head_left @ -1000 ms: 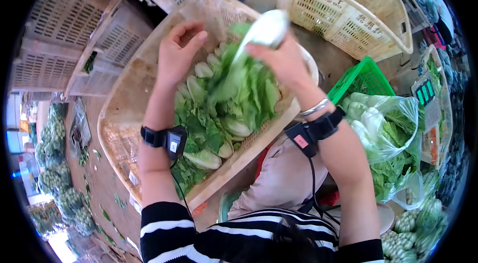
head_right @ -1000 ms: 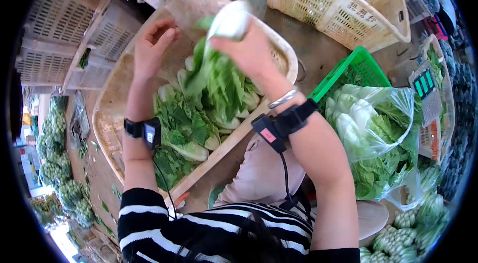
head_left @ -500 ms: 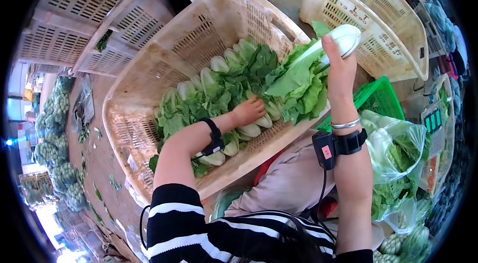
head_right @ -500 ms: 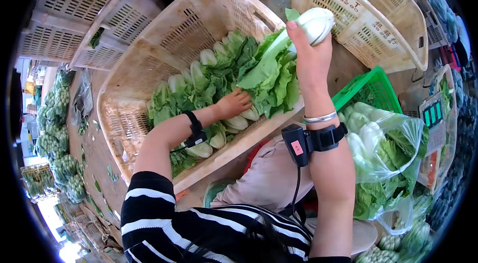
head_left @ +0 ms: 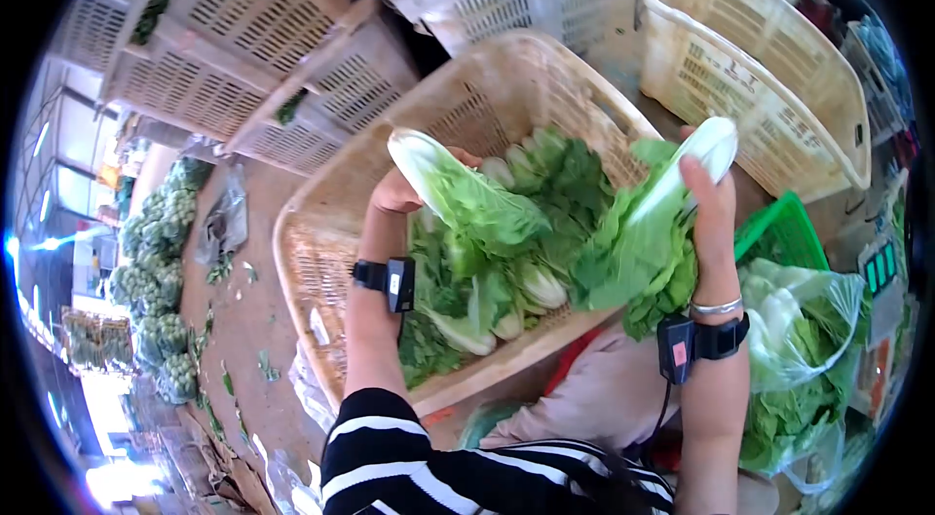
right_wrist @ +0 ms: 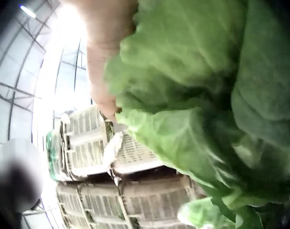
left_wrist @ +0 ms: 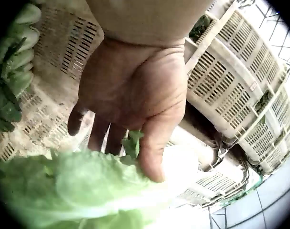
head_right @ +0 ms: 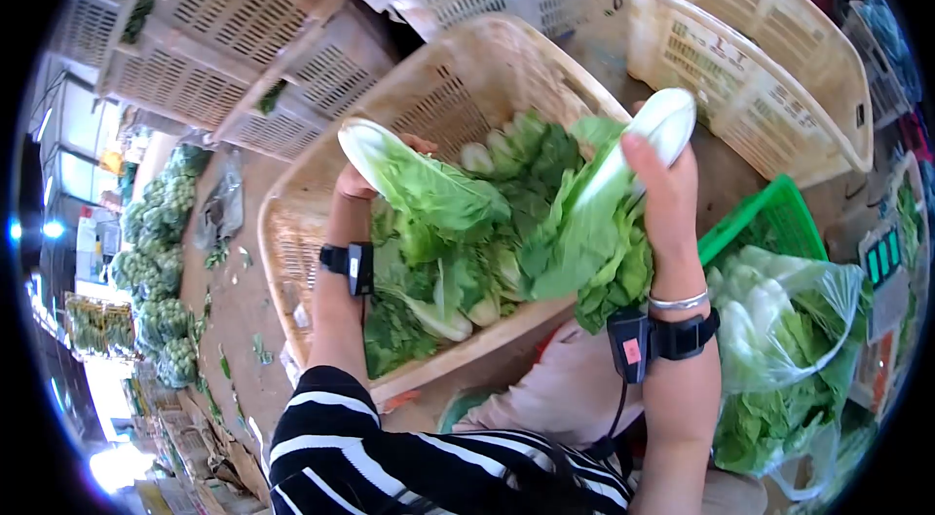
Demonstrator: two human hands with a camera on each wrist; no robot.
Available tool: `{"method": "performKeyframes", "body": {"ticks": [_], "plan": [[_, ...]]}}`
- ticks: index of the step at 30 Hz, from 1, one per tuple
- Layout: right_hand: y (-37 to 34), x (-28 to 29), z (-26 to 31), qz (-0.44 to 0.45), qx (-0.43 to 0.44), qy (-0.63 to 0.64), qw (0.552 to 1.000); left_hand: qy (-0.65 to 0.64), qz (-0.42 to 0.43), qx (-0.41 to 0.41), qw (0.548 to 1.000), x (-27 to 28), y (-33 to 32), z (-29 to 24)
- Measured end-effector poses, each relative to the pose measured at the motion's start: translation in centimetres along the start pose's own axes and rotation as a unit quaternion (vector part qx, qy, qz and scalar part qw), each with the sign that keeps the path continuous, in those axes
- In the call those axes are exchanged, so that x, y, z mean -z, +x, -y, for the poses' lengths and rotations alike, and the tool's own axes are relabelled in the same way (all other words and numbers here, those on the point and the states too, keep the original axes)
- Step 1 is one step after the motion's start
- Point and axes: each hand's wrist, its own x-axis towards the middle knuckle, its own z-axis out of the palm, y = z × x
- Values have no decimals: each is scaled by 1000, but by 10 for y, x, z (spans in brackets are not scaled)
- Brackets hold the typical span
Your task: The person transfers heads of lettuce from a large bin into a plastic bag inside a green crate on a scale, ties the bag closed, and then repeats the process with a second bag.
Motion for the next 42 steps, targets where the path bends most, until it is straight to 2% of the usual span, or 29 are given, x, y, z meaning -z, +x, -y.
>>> {"method": "performKeyframes", "body": {"ticks": [1, 2, 4, 6, 8, 10, 12, 13, 14, 15, 16, 17, 20, 21, 22, 24, 25, 26, 27, 28, 30, 31, 33, 34, 36, 37, 39, 41, 42], "plan": [[-4, -7, -2, 45, 4, -41, 998, -43, -43, -5, 998, -1, -2, -4], [-8, -12, -4, 83, 7, -88, 993, -39, -37, -6, 999, -3, -2, -5], [-19, -24, -3, 157, -39, -70, 984, -65, -34, -77, 994, -11, 4, 2], [-23, -31, -4, 209, -13, -91, 974, -63, 5, -74, 995, -9, 9, 10], [-21, -34, -1, 252, -90, -80, 960, -105, 1, -17, 994, -23, 14, 9], [-18, -36, -7, 278, -104, -61, 953, -103, 26, 1, 994, -35, 23, 8], [-17, -38, -6, 287, -100, -32, 952, -54, 45, 109, 992, -45, 26, 15], [-19, -37, -5, 295, -109, -7, 949, -38, 94, 172, 980, -69, 40, 6], [-20, -38, -6, 305, -121, 19, 945, 77, 157, 168, 970, -80, 54, 8], [-15, -25, -11, 321, -178, 15, 930, 97, 158, 148, 971, -97, 62, 5], [-14, -17, -5, 316, -212, 22, 925, 15, 137, 127, 982, -111, 67, 10], [-14, -11, -10, 311, -191, 19, 931, -38, 129, 156, 978, -117, 70, 12], [-16, -11, -10, 289, -119, 17, 950, 4, 128, 122, 984, -119, 71, 17], [-13, -5, -14, 273, -91, -16, 958, 31, 98, 120, 987, -112, 69, 25], [-15, 1, -15, 216, -98, 6, 971, -25, 85, 77, 993, -108, 66, 36], [-11, 5, -6, 132, -88, 56, 986, -54, -60, 106, 991, -97, 45, 82], [-12, 1, 2, 91, -79, 72, 990, 245, -70, 251, 934, -93, 27, 114], [-9, 2, 1, 89, -76, 72, 990, 486, 110, 192, 846, -109, -9, 138], [-7, 2, -1, 78, -52, 60, 994, 545, 221, 360, 724, -131, -34, 154], [-5, 3, -2, 67, -26, 48, 996, 652, 458, 148, 586, -125, -76, 214], [-6, -5, -2, 45, -3, 1, 999, 742, 439, 67, 502, -118, -117, 240], [-8, -5, -3, 52, -4, -29, 998, 742, 442, 63, 501, -122, -127, 245], [-8, -8, -4, 59, 9, -59, 996, 833, 359, 24, 420, -127, -132, 249], [-8, -8, -4, 59, 12, -59, 996, 834, 358, 22, 419, -131, -127, 245], [-8, -9, -2, 53, 34, -72, 995, 813, 401, 112, 407, -137, -108, 236], [-8, -9, -1, 30, 38, -65, 997, 816, 401, 107, 402, -135, -100, 228], [-6, -3, 0, 23, 37, -58, 997, 790, 322, 121, 507, -128, -84, 214], [-4, 6, -3, 18, 31, -47, 998, 742, 301, 106, 590, -129, -36, 105], [-4, 7, -2, 13, 39, -42, 998, 704, 204, 95, 674, -110, -27, 77]]}}
